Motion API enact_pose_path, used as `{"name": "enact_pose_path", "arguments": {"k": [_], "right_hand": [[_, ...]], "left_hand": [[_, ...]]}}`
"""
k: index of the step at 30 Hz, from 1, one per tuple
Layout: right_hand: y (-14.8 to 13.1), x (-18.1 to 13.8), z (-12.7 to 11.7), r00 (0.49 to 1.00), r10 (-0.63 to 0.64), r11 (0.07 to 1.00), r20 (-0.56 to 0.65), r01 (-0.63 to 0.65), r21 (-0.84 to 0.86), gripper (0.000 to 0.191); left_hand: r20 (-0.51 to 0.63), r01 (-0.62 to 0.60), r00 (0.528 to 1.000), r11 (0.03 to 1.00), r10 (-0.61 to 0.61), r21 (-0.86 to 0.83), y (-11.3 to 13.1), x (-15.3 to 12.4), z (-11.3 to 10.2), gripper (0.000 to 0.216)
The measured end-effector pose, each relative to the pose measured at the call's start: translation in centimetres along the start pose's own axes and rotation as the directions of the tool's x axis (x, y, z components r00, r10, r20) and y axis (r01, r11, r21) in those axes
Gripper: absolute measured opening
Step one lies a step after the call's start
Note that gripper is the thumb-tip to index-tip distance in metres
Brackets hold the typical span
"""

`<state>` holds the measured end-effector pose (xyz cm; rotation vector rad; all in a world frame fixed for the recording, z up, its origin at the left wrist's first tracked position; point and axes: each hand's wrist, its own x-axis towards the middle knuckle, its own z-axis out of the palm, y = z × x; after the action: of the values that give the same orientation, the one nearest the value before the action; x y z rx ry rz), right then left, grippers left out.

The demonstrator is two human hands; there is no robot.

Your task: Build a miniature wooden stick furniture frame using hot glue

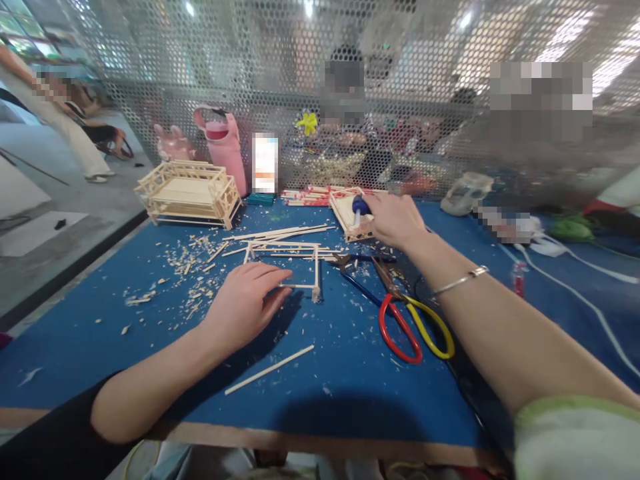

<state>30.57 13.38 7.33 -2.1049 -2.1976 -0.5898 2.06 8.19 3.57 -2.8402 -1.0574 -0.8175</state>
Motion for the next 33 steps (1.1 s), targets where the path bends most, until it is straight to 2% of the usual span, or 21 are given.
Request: {"name": "enact_pose_path", "arguments": {"k": [2,3,5,7,8,10,12,13,15,17,19,22,26,28,33], "right_hand": [[-0.2,1.0,0.7,0.996,-0.057,0.998,0.072,0.057,0.002,0.044],[-0.3,1.2,0.8,0.996,-0.056,0.998,0.067,0.055,0.019,0.046],[-0.9,0.5,0.2,0.999,0.002,0.997,-0.032,0.001,0.071,0.052],[-2.2,-1.6,-0.9,0.980,0.060,0.988,-0.188,-0.031,0.152,0.054],[-3.1,-3.1,-1.6,0.967,0.053,0.978,-0.249,0.000,0.208,0.049],[-5.7,-6.9,-2.5,0.942,-0.083,0.905,-0.325,0.208,0.371,0.028],[-8.8,-10.9,-2.8,0.896,-0.357,0.759,-0.263,0.443,0.478,0.022],[-10.3,-12.6,-2.6,0.876,-0.425,0.721,-0.228,0.480,0.499,0.022],[-12.8,-15.0,-2.0,0.886,-0.431,0.743,-0.168,0.455,0.490,0.023],[-14.1,-16.2,-1.3,0.916,-0.367,0.772,-0.159,0.395,0.498,0.018],[-14.2,-16.5,-0.9,0.931,-0.329,0.784,-0.160,0.363,0.503,0.022],[-12.7,-16.6,-0.9,0.934,-0.299,0.791,-0.198,0.358,0.496,0.027],[-10.2,-16.9,-1.5,0.960,-0.120,0.836,-0.253,0.236,0.496,0.019],[-9.5,-16.8,-1.6,0.965,-0.071,0.860,-0.252,0.188,0.475,0.017],[-8.5,-16.6,-1.2,0.979,-0.124,0.874,-0.164,0.186,0.450,0.021]], "left_hand": [[-0.061,0.000,0.998,1.000,-0.002,-0.026,-0.5,-0.1,-0.1,0.021],[-0.081,0.007,0.997,0.999,-0.010,-0.034,-0.7,-0.1,-0.1,0.021],[-0.096,0.023,0.995,0.999,-0.027,-0.044,-1.1,0.0,-0.1,0.022],[-0.080,0.037,0.996,0.998,-0.041,-0.052,-1.3,0.1,-0.1,0.022],[-0.069,0.045,0.996,0.997,-0.049,-0.056,-1.4,0.2,-0.1,0.022],[-0.052,0.053,0.997,0.997,-0.056,-0.064,-1.5,0.2,0.0,0.022],[-0.044,0.050,0.998,0.997,-0.053,-0.066,-1.5,0.2,0.0,0.021],[-0.040,0.042,0.998,0.997,-0.045,-0.066,-1.4,0.2,0.1,0.021],[-0.021,0.021,1.000,0.998,-0.023,-0.063,-1.2,0.2,0.1,0.020],[0.012,-0.002,1.000,0.998,0.002,-0.055,-1.0,0.1,0.2,0.020],[0.048,-0.015,0.999,0.999,0.017,-0.041,-0.8,0.1,0.3,0.019],[0.063,-0.010,0.998,1.000,0.012,-0.030,-0.7,0.0,0.5,0.019],[-0.037,-0.021,0.999,0.999,0.019,-0.049,-0.6,0.0,0.5,0.021],[-0.057,-0.033,0.998,0.999,0.031,-0.043,-0.6,0.1,0.6,0.021],[0.049,-0.101,0.994,0.995,0.100,0.016,-0.9,0.2,1.3,0.019]]}}
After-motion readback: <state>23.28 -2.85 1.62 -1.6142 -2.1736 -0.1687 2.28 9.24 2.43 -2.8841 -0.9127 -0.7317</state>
